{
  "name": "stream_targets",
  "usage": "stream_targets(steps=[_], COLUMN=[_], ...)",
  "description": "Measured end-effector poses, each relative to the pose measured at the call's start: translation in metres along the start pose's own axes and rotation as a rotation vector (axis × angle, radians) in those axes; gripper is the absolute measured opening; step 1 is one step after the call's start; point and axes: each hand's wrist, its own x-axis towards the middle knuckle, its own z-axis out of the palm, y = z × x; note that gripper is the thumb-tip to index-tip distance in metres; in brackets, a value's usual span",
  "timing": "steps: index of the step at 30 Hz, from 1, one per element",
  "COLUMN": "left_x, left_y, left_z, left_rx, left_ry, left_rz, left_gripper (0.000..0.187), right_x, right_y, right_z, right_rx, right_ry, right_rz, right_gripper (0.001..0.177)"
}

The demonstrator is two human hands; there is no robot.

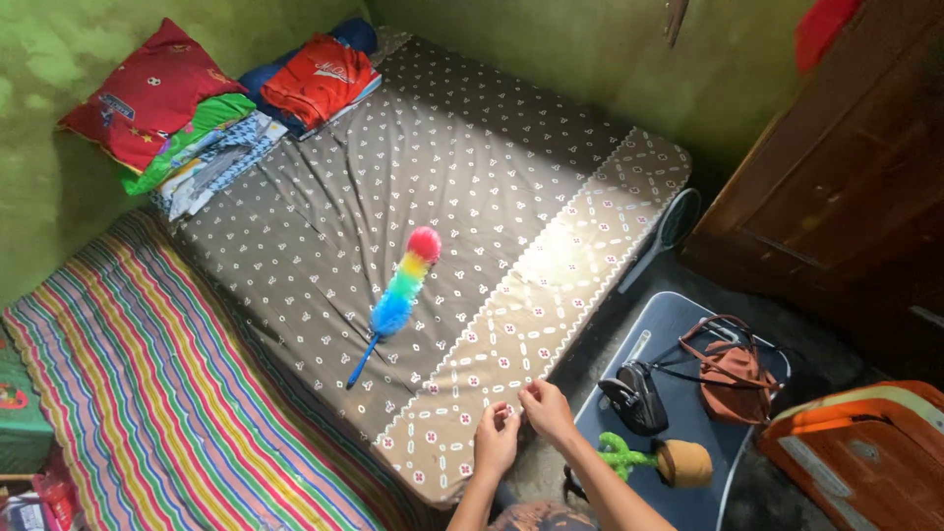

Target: The person dusts a bed with a rainbow duster, then walks to a small table and organizes items in a green basket and a red pouch, moving bottles, tubes, and small boxes around.

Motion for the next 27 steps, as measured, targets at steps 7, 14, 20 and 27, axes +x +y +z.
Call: stream_targets(steps=[7, 14, 20, 27], left_x=[0.065, 0.098, 0.119, 0.123], left_y=[0.033, 0.019, 0.012, 0.029], left_z=[-0.017, -0.023, -0.02, -0.03], left_rx=[0.077, 0.101, 0.101, 0.079], left_ry=[-0.003, -0.003, -0.005, -0.02], left_rz=[0.025, -0.007, -0.005, -0.001], left_gripper=[0.045, 0.044, 0.044, 0.041], right_x=[0.063, 0.068, 0.09, 0.106], right_y=[-0.027, -0.048, -0.052, -0.046], right_z=[0.012, 0.019, 0.017, 0.021], right_rx=[-0.015, 0.042, 0.018, 0.072], right_ry=[0.02, 0.014, 0.005, -0.023], right_rz=[-0.044, -0.01, 0.022, -0.018], right_gripper=[0.027, 0.027, 0.026, 0.027])
